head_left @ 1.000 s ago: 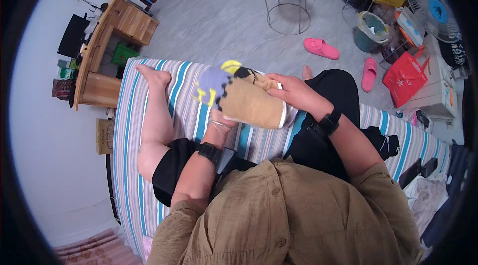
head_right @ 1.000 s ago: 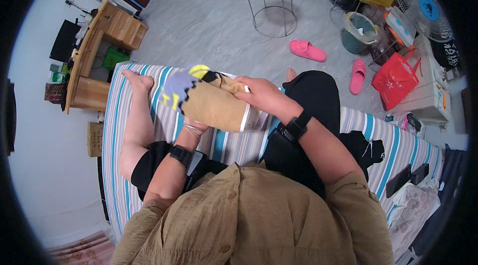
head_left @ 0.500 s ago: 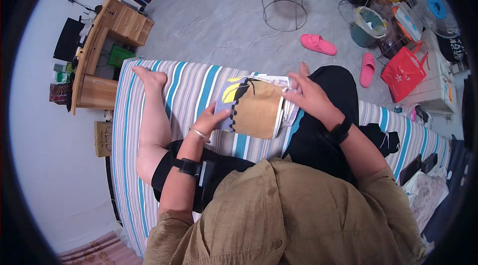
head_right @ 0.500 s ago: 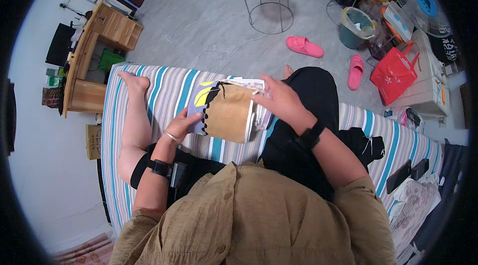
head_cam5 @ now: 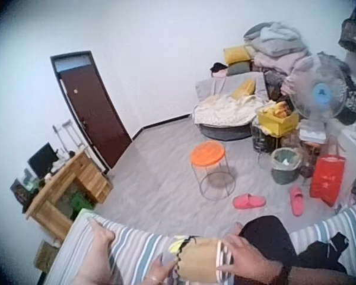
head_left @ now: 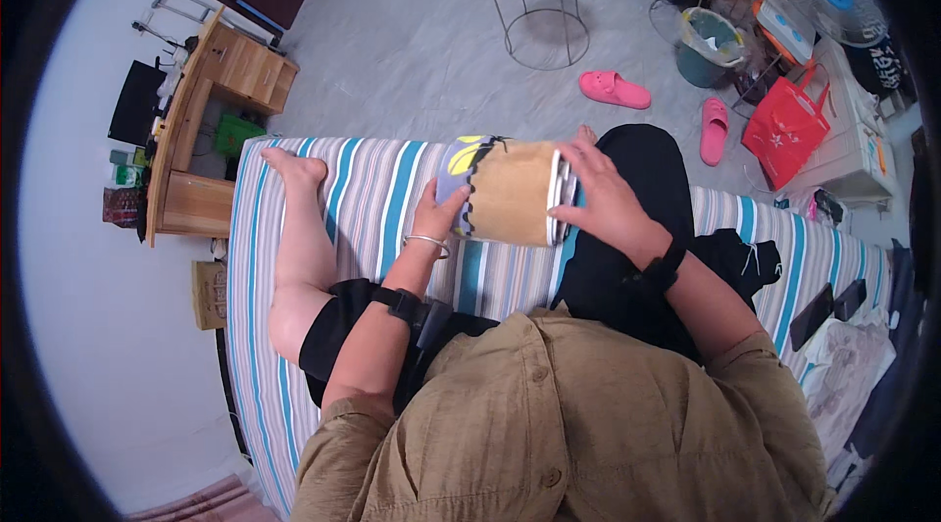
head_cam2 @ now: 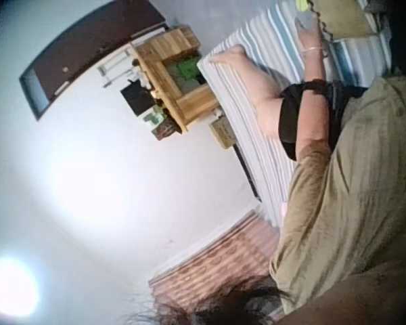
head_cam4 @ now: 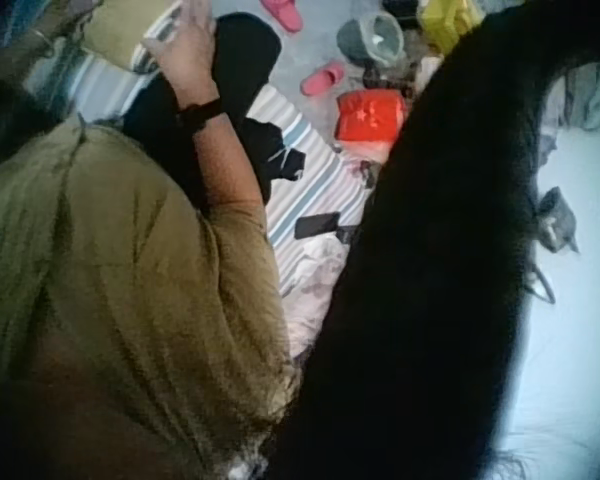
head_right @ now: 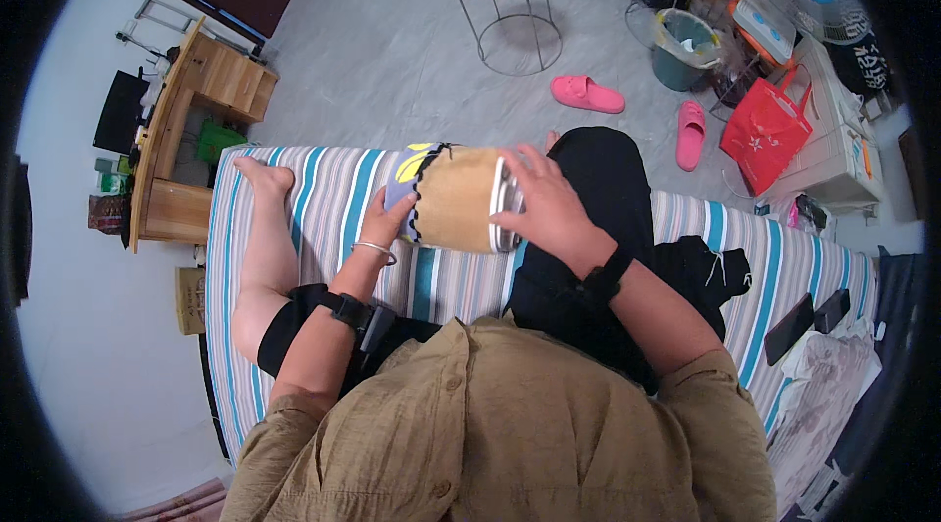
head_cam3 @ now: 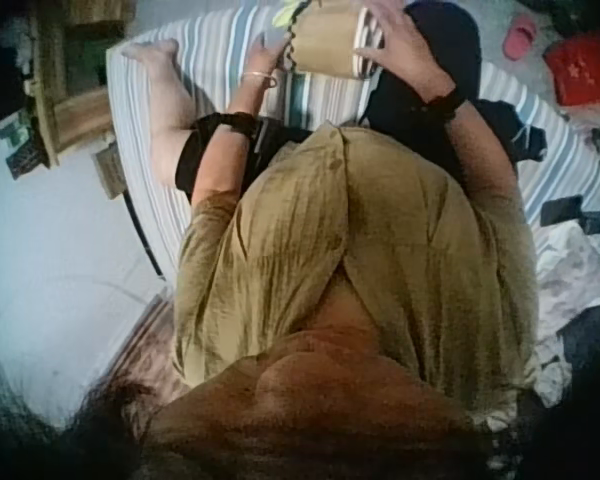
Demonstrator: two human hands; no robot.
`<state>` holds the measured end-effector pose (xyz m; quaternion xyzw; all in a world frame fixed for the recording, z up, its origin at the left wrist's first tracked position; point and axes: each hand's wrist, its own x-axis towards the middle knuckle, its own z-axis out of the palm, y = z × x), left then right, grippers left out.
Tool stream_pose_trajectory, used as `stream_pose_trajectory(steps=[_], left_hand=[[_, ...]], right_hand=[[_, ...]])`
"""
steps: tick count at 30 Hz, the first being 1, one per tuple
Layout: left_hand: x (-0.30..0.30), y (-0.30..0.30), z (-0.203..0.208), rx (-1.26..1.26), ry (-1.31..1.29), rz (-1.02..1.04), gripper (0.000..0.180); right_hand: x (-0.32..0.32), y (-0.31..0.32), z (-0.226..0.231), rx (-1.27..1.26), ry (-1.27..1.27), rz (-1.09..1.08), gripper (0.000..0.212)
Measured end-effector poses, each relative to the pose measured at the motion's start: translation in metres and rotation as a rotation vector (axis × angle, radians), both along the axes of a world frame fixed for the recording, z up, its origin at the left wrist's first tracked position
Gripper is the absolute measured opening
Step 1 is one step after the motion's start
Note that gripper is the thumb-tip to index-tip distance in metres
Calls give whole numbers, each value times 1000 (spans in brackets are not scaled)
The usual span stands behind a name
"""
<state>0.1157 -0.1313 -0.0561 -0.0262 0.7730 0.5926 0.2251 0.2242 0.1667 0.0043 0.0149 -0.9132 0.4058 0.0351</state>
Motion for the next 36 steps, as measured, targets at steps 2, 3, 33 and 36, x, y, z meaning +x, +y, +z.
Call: stream_pose_trajectory(steps=[2, 3, 33, 36], left_hand=[[1, -6, -10, -116, 137, 45, 88], [3, -8, -12, -160, 151, 20, 90], [97, -56, 232, -72, 428, -231, 69], [90, -20, 224, -84, 481, -303, 78]], right_hand=[[8, -10, 6, 109, 53, 205, 88], [13, -16, 1, 134, 53, 256, 89], [-11, -32, -96, -552, -302, -86, 108], [-22, -31, -101, -558, -176, -70, 100]])
